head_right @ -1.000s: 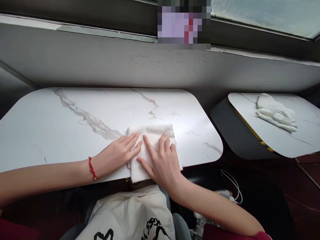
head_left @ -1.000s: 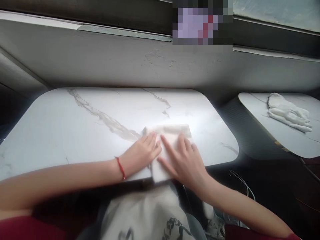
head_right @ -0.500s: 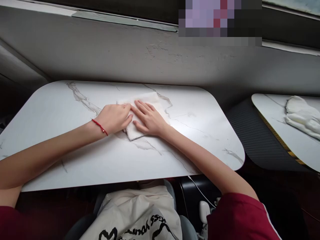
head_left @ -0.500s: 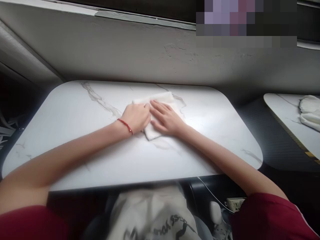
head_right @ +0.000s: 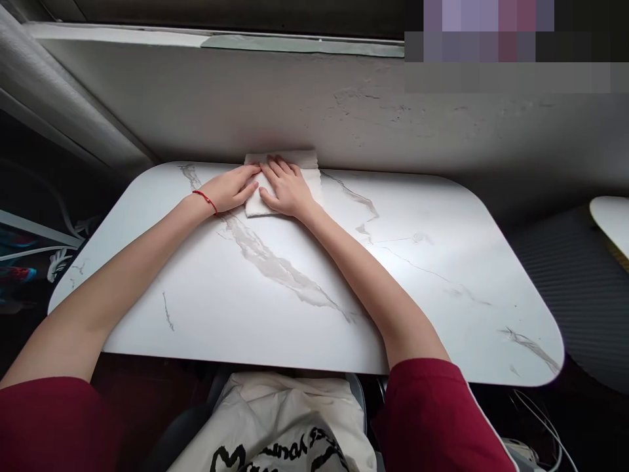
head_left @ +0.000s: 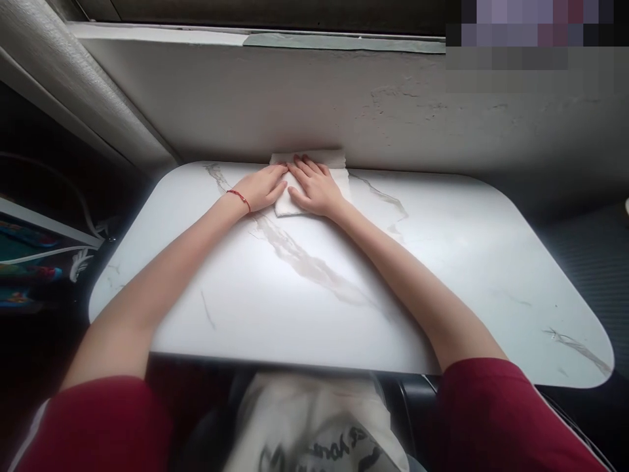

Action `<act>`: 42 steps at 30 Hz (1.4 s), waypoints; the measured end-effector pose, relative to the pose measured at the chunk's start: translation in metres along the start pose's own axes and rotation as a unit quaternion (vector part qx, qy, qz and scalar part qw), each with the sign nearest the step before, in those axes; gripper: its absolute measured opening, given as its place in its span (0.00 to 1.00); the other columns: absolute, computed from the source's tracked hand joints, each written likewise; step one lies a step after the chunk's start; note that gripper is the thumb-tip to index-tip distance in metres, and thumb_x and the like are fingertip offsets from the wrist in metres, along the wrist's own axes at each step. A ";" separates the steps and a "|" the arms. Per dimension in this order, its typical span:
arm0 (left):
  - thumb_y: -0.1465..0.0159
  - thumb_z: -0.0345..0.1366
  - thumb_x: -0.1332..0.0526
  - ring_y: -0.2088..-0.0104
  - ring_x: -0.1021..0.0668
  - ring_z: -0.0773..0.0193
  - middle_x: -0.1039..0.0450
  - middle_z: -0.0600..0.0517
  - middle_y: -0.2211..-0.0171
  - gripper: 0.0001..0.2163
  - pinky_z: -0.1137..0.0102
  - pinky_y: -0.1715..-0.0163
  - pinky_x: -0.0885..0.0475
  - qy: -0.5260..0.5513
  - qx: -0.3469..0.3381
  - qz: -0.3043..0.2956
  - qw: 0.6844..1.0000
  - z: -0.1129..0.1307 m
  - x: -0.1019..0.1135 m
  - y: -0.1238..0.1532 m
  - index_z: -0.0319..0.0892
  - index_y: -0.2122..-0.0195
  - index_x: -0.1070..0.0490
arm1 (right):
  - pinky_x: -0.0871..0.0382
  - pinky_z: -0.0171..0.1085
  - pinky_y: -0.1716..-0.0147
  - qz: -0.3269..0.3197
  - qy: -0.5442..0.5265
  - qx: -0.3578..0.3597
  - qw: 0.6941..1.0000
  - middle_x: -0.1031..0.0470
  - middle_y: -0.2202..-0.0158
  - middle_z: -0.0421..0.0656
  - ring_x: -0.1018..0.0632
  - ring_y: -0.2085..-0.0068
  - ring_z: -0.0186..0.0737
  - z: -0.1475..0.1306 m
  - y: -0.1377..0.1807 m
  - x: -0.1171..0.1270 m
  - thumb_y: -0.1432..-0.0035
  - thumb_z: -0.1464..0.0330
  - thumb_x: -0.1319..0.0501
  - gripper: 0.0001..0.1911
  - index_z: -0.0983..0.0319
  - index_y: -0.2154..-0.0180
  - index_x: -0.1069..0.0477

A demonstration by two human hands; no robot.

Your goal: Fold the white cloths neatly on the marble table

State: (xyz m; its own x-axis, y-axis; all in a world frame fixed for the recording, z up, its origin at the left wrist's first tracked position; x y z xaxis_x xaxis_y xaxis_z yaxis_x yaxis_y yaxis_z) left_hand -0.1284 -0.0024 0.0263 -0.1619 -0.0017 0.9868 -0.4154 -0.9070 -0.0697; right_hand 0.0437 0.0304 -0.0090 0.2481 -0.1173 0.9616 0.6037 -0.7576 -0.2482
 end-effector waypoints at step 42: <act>0.31 0.31 0.60 0.35 0.29 0.46 0.36 0.27 0.35 0.28 0.53 0.41 0.28 -0.184 0.254 0.018 0.949 0.024 0.016 0.268 0.21 0.33 0.42 | 0.41 0.56 0.35 -0.040 -0.102 0.303 0.947 0.43 0.30 0.63 0.38 0.31 0.64 -0.225 0.106 0.023 0.31 0.66 0.48 0.31 0.76 0.32 0.42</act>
State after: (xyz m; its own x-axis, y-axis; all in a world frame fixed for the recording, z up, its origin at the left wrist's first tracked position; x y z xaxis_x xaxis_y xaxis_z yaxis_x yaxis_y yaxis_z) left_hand -0.2206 -0.2553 0.0267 0.1953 -0.0992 0.9757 0.0849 -0.9894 -0.1176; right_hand -0.0568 -0.1971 0.0130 0.2878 0.0984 0.9526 0.9349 -0.2445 -0.2572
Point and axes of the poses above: each hand's wrist, its own y-axis away from the middle knuckle, its own x-axis out of the back of the hand, z = x × y, the point moved 1 cm from there along -y, towards the middle knuckle
